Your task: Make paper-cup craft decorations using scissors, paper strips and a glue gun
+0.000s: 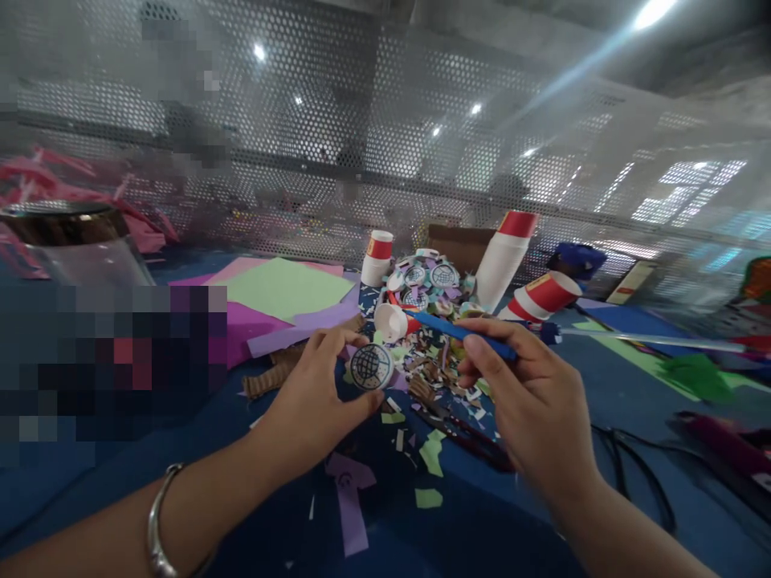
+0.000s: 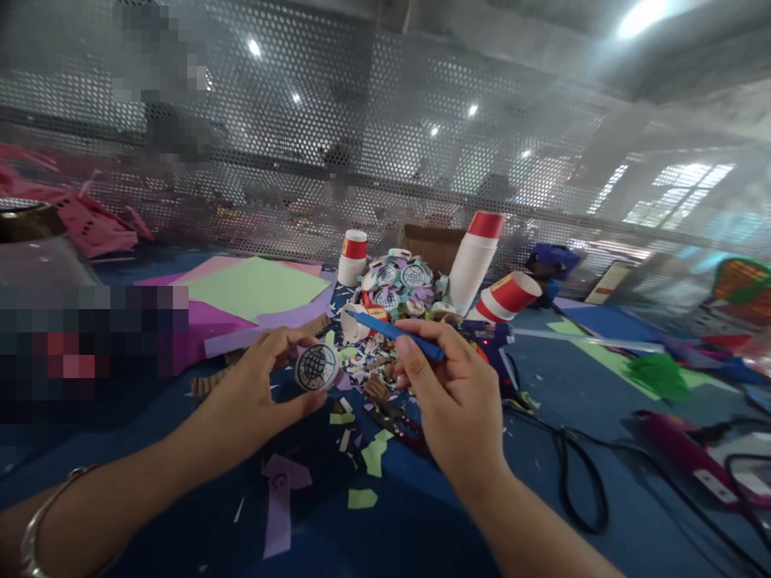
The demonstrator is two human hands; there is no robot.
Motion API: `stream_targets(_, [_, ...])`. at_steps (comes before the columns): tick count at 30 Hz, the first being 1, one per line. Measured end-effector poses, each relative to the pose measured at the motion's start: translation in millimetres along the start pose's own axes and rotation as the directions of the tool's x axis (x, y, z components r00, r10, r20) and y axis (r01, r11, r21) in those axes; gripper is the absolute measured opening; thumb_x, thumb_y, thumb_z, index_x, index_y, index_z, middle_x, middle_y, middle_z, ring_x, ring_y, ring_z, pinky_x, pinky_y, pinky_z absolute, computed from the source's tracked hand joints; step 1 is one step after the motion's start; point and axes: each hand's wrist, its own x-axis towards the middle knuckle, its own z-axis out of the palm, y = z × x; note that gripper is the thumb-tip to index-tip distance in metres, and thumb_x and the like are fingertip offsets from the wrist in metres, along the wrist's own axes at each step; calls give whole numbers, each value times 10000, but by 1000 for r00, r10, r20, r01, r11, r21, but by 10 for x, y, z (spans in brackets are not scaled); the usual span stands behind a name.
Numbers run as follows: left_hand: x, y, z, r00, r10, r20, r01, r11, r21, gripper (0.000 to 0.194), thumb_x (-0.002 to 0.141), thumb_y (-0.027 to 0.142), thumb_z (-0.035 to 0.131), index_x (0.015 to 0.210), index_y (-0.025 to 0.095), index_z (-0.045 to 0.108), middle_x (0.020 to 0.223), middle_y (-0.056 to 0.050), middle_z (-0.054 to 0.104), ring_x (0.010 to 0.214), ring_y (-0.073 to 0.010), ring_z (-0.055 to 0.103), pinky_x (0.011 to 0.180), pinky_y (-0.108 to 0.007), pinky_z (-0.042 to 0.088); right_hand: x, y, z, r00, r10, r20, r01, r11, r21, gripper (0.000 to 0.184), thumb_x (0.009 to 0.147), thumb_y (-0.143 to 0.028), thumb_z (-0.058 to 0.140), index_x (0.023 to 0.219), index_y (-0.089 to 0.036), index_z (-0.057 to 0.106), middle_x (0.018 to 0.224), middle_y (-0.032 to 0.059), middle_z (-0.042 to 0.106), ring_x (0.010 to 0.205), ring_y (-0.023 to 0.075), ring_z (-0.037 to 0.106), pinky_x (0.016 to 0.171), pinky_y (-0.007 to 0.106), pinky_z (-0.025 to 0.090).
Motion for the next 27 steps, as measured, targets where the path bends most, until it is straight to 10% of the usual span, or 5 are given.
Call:
stream_targets(11, [56,131,-4,987,4,-163,-18,996,-85,431,779,323,681,1159,255,489,1212,-70,384,923,-180,579,916,-454,523,79,-4,-100,1000,2,-26,0,999,49,209,883,-355,655,1047,-235,706,681,-16,651,601,118,613,561,235,542])
stream_targets(18, [316,239,-118,990,132,-49,-118,970,212,446,693,367,733,1111,275,608,1133,-77,448,1070,-318,499,917,-556,462,101,27,-81,991,-29,-128,39,996,75,193,880,-343,654,1016,-217,705,699,-12,646,606,126,614,574,254,540])
stream_targets(27, [1287,657,91,942,335,30,-326,887,326,512,798,327,635,1295,229,561,972,-79,670,940,-318,599,919,-563,344,183,117,-124,964,-112,-241,135,988,79,202,897,-326,592,1038,-206,673,769,16,665,614,142,636,533,271,524])
